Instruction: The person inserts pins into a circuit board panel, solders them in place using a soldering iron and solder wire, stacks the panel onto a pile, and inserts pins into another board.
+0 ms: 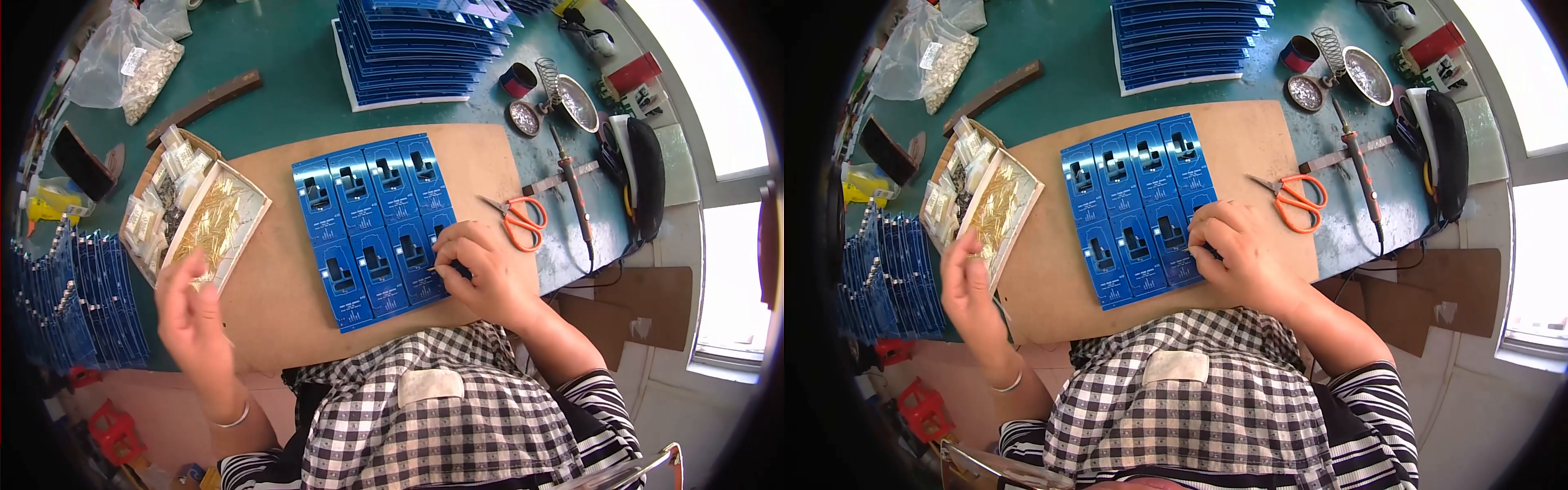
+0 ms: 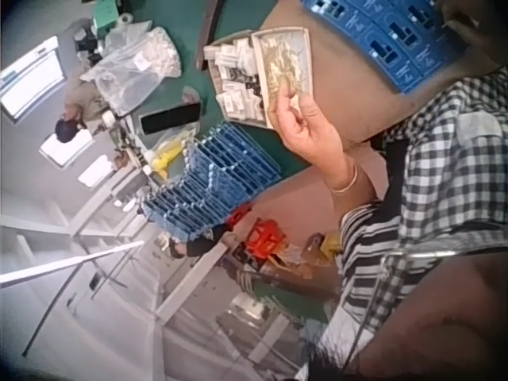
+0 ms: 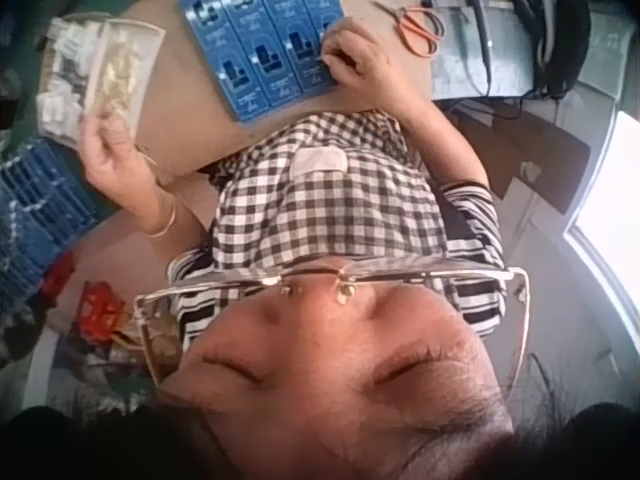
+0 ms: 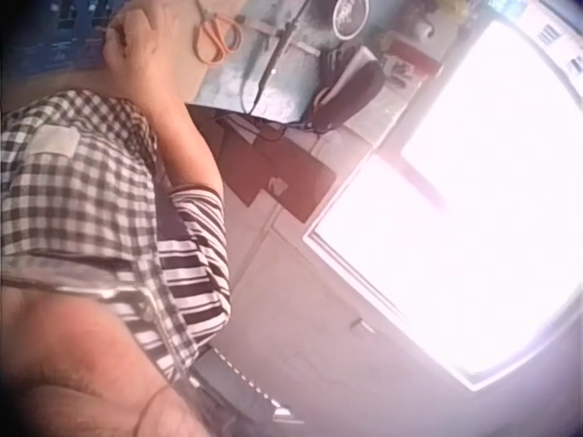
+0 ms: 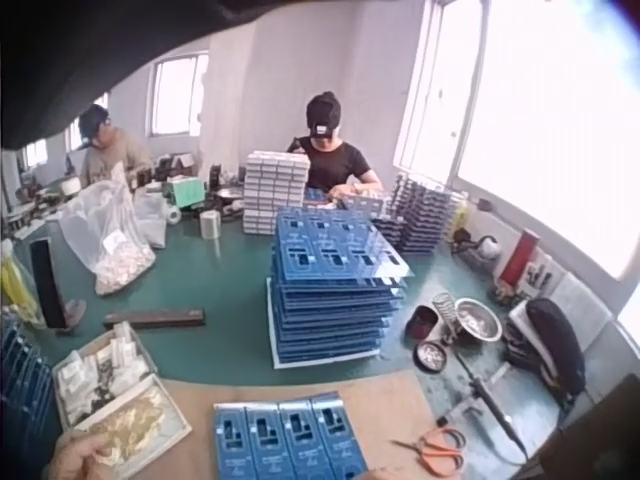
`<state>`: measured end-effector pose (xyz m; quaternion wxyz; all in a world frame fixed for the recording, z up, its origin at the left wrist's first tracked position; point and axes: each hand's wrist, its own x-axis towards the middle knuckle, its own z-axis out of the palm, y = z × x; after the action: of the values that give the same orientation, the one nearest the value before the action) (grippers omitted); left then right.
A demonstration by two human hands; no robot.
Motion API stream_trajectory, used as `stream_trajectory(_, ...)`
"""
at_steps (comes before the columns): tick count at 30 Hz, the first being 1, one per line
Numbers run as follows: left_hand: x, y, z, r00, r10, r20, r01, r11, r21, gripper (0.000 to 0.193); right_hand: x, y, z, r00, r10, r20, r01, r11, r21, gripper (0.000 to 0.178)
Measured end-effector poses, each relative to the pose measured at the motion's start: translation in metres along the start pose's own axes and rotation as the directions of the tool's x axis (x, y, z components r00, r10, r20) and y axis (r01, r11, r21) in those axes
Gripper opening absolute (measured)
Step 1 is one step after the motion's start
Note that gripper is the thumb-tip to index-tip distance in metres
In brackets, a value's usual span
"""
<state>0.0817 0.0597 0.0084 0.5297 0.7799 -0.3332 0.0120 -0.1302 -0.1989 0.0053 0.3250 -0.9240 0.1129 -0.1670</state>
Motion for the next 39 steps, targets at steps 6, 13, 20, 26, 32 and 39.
stream_trajectory(6, 0.002, -0.018, -0.021, 0.929, -0.349, -0.124, 0.269, 0.866, -0.421, 0.042, 0.003, 0.000, 0.004, 0.998, -0.033, 0.051, 0.036, 0.998, -0.056, 0.012)
stream_trajectory(13, 0.001, -0.027, -0.023, 0.921, -0.374, -0.106, 0.262, 0.799, -0.542, 0.047, 0.006, -0.001, 0.007, 0.995, -0.058, 0.077, 0.069, 0.988, -0.141, 0.011)
stream_trajectory(20, -0.001, -0.033, -0.037, 0.911, -0.378, -0.163, 0.230, 0.795, -0.562, 0.046, 0.008, -0.003, 0.002, 0.990, -0.066, 0.123, 0.087, 0.981, -0.174, 0.009)
stream_trajectory(26, 0.002, -0.029, -0.039, 0.908, -0.377, -0.185, 0.238, 0.824, -0.513, 0.046, 0.011, -0.003, 0.000, 0.986, -0.089, 0.138, 0.115, 0.974, -0.195, 0.011)
stream_trajectory(32, -0.003, -0.036, -0.046, 0.938, -0.330, -0.109, 0.235, 0.834, -0.499, 0.045, 0.013, -0.006, 0.000, 0.985, -0.078, 0.157, 0.111, 0.970, -0.215, 0.011)
stream_trajectory(39, -0.007, -0.042, -0.050, 0.919, -0.359, -0.164, 0.272, 0.877, -0.396, 0.040, 0.014, -0.010, -0.002, 0.977, -0.105, 0.188, 0.155, 0.949, -0.273, 0.011)
